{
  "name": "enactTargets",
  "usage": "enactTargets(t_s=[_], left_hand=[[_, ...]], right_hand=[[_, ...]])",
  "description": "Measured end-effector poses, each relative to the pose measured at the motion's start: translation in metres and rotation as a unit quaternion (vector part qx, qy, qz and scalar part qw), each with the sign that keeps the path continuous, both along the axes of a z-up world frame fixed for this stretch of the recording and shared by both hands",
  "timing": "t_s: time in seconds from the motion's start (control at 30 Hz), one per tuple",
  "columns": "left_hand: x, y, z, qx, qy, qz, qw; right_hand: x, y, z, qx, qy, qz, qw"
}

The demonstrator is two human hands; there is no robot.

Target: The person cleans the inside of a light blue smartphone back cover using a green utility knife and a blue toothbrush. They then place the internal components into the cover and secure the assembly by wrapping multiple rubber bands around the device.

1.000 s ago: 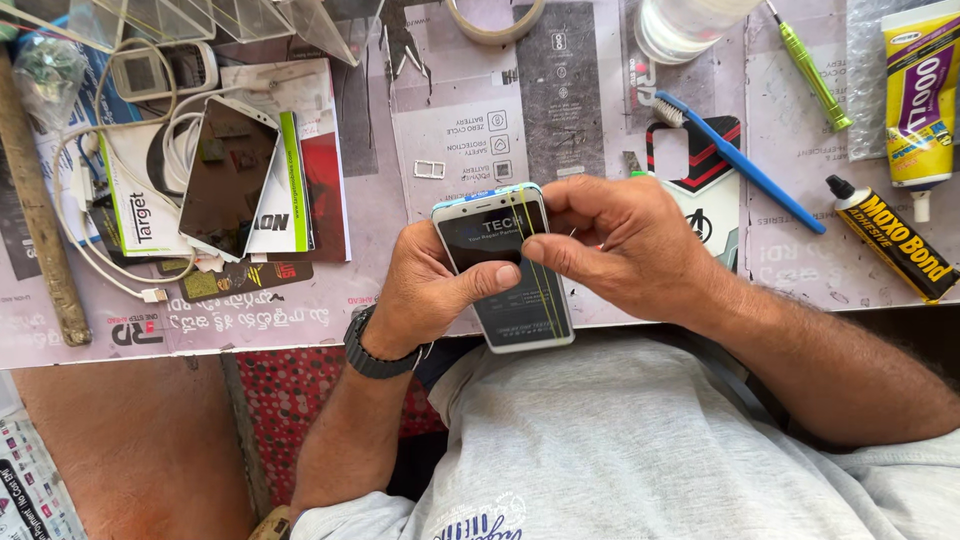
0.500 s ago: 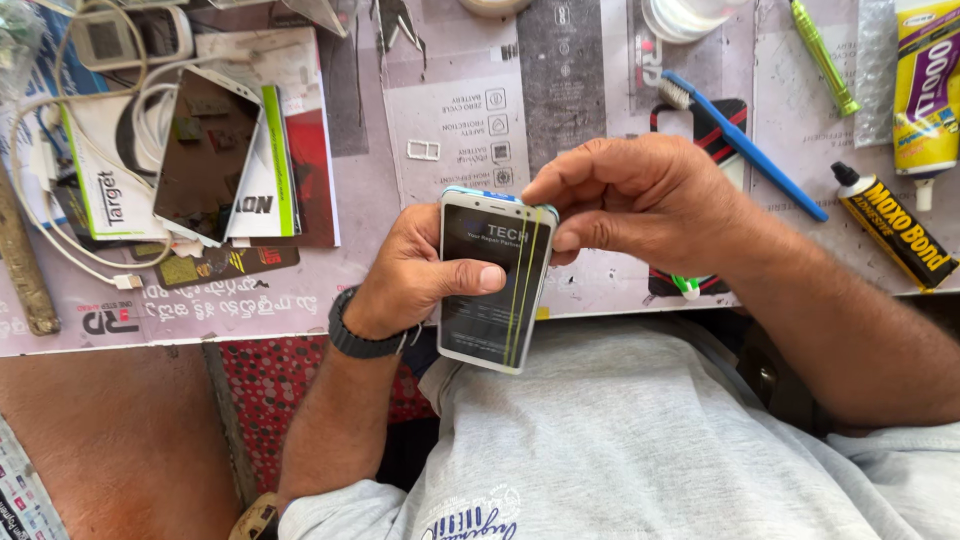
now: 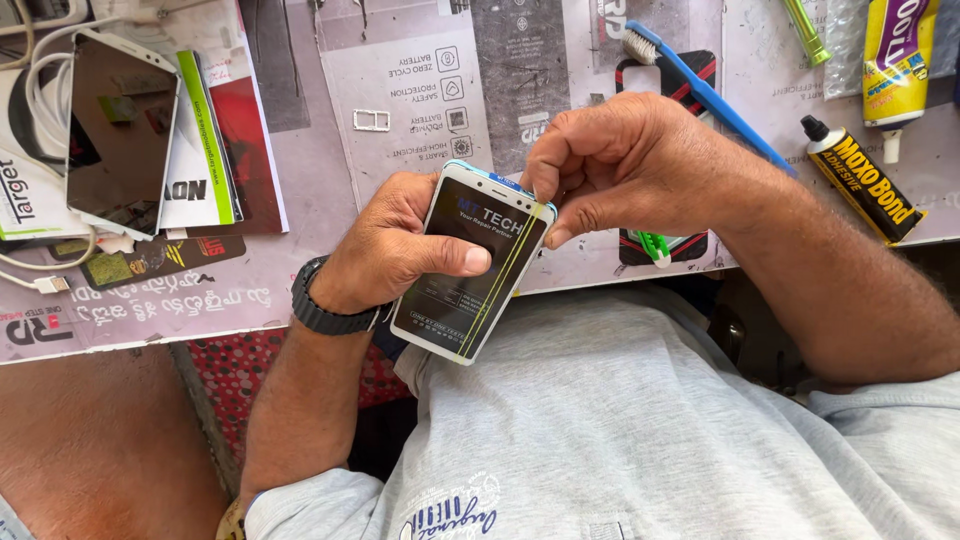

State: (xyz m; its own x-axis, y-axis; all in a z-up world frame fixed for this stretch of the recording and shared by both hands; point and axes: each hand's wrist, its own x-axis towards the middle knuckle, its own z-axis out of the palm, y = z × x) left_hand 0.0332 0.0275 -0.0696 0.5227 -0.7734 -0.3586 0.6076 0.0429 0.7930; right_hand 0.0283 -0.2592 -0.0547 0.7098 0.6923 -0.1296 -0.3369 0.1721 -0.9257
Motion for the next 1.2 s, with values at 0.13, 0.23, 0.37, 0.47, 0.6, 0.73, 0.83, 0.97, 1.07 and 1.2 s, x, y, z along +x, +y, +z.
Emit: enactTargets(t_s=[0.13,0.23,0.37,0.47,0.6,0.73,0.83,0.97,1.07,1.2], left_hand=[[0.0025,0.0003,-0.0034,0.004,0.01,-0.01,1.0],[0.0031,-0.0002,-0.0054,-0.005,0.003,-0.006,1.0],[0.003,-0.0018,-0.0061,-0.023,-0.017,0.002,1.0],[0.0052,-0.0019,-0.006,-0.014,-0.025,-0.004,1.0],[0.0064,-0.0013,-0.0062,-0.01,-0.025,-0.008,1.0],[0.0056,-0.0002,-0.0062,-0.006,-0.018,-0.01,1.0],[0.006,-0.0004,-0.0057,-0.002,-0.03,-0.012,0.999],[0.0069,-0.0005,-0.005,0.006,-0.052,-0.017,0.999],[0.0075,-0.0007,-0.0056,0.013,-0.042,-0.02,0.999],[0.0073,-0.0001,-0.0066,0.01,-0.041,-0.015,0.999]], right_hand=[[0.001,0.0004,-0.0017,-0.023,-0.028,0.001,0.999],[0.0027,0.0002,-0.0022,-0.051,-0.052,0.0,0.997],[0.0024,0.0004,-0.0039,-0.034,-0.036,-0.004,0.999],[0.0033,0.0005,-0.0051,-0.048,-0.073,-0.01,0.996],[0.0029,0.0007,-0.0062,-0.056,-0.059,-0.01,0.997],[0.0018,0.0014,-0.0065,-0.054,-0.064,-0.012,0.996],[0.0014,0.0018,-0.006,-0.063,-0.06,-0.014,0.996],[0.0011,0.0014,-0.0049,-0.063,-0.071,-0.006,0.995],[0.0017,0.0011,-0.0057,-0.077,-0.083,-0.007,0.994],[0.0013,0.0022,-0.0057,-0.079,-0.081,-0.011,0.993]])
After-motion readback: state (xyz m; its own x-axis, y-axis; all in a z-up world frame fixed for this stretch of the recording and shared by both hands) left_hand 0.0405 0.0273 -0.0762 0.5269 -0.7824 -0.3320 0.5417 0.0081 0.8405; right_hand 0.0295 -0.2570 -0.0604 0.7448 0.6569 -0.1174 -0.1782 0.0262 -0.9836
